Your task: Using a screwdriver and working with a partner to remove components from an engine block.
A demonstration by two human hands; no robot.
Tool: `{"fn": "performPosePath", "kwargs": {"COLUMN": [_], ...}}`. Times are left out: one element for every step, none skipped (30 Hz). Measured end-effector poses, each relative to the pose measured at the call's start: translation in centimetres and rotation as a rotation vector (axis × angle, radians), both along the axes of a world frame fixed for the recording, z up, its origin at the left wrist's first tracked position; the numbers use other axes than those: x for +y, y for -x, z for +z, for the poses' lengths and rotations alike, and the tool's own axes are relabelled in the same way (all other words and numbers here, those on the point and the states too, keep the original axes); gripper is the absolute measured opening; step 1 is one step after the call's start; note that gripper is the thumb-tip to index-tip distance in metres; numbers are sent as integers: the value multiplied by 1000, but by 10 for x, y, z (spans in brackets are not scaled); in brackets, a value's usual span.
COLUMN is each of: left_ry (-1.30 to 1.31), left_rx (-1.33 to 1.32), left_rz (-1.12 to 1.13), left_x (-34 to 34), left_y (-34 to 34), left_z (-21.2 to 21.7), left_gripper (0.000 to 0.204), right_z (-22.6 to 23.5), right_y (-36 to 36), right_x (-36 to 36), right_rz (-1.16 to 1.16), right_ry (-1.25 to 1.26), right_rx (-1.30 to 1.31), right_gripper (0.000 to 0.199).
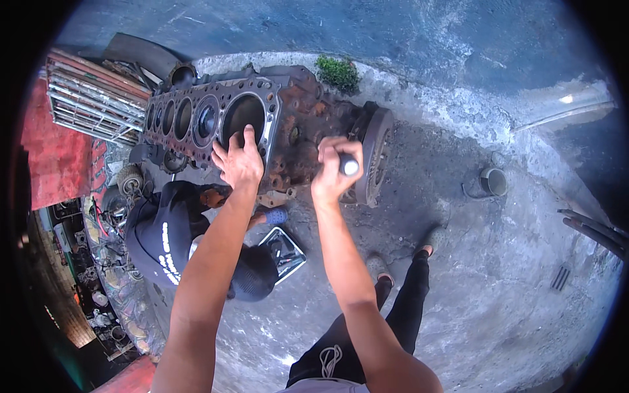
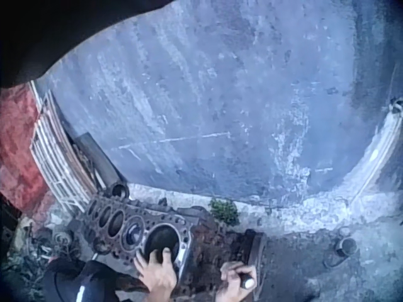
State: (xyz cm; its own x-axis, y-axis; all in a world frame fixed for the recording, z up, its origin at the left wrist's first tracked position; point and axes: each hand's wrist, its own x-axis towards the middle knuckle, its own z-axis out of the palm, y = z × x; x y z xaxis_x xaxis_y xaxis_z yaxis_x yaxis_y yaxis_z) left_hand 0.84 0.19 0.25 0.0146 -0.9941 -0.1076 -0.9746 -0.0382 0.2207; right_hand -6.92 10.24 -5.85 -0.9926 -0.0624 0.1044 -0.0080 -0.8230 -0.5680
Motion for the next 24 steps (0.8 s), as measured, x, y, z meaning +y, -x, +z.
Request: {"fn": "performPosePath", "kwargs": {"left_ry": [-1, 3, 13, 4, 15, 22, 18, 1, -4, 1, 16, 18, 23, 19, 16, 16, 8, 6, 3, 11, 3, 11, 18, 23], "left_rx": [-9, -10, 19, 14, 21, 27, 25, 17, 17, 23, 35, 30, 38, 35, 32, 27, 36, 20, 4, 7, 8, 7, 23, 22], "left_rz": [4, 3, -5, 0, 4, 1, -3, -4, -3, 4, 12, 6, 8, 11, 12, 17, 17, 22, 27, 22, 31, 30, 20, 20], "left_x": [-1, 0, -2, 1, -2, -3, -3, 1, 3, 2, -1, 1, -1, 0, 0, 0, 1, 1, 0, -1, 0, 0, 1, 1], "left_y": [-1, 1, 2, -2, 0, 3, 5, 3, 2, 0, 2, 0, 3, 4, 5, 3, 3, 2, 1, 0, -1, -2, 4, 3], "left_z": [1, 4, 1, 0, 1, 2, 4, 4, 4, 3, 3, 4, 4, 2, 2, 2, 1, 3, 3, 2, 4, 6, 6, 5], "left_gripper": [74, 75, 76, 76, 77, 77, 77, 77, 77, 76, 76, 75, 75, 75, 75, 74, 74, 74, 73, 73, 73, 74, 74, 74], "right_z": [1, 3, 7, 11, 8, 7, 5, 6, 6, 6, 10, 8, 6, 4, 0, -4, -11, -16, -20, -25, -25, -25, -36, -38], "right_y": [-5, -1, 4, 13, 13, 10, 9, 7, 11, 12, 17, 12, 4, -4, -10, -15, -19, -24, -30, -31, -31, -32, -29, -30], "right_x": [-3, -6, -7, -8, -9, -10, -10, -6, -6, -2, -2, 2, 8, 14, 21, 28, 36, 48, 61, 72, 85, 97, 107, 114], "right_rz": [-30, -28, -31, 12, 9, -23, -55, -14, 15, 30, 46, 49, 53, 64, 154, 167, 179, 208, 240, 287, 335, 564, 622, 660], "right_ry": [12, -56, -143, -101, -94, -18, 58, -129, -206, -141, -65, -40, -15, -151, -257, -380, -508, -625, -727, -827, -934, -762, -552, -508], "right_rx": [25, 3, -21, -31, -27, 9, 45, -26, -59, -72, -78, -46, -14, 26, 30, 82, 138, 144, 120, 71, 17, -212, -288, -300], "right_gripper": [19, 18, 18, 17, 17, 17, 16, 16, 16, 16, 16, 16, 17, 16, 17, 20, 23, 29, 32, 33, 35, 37, 41, 42]}}
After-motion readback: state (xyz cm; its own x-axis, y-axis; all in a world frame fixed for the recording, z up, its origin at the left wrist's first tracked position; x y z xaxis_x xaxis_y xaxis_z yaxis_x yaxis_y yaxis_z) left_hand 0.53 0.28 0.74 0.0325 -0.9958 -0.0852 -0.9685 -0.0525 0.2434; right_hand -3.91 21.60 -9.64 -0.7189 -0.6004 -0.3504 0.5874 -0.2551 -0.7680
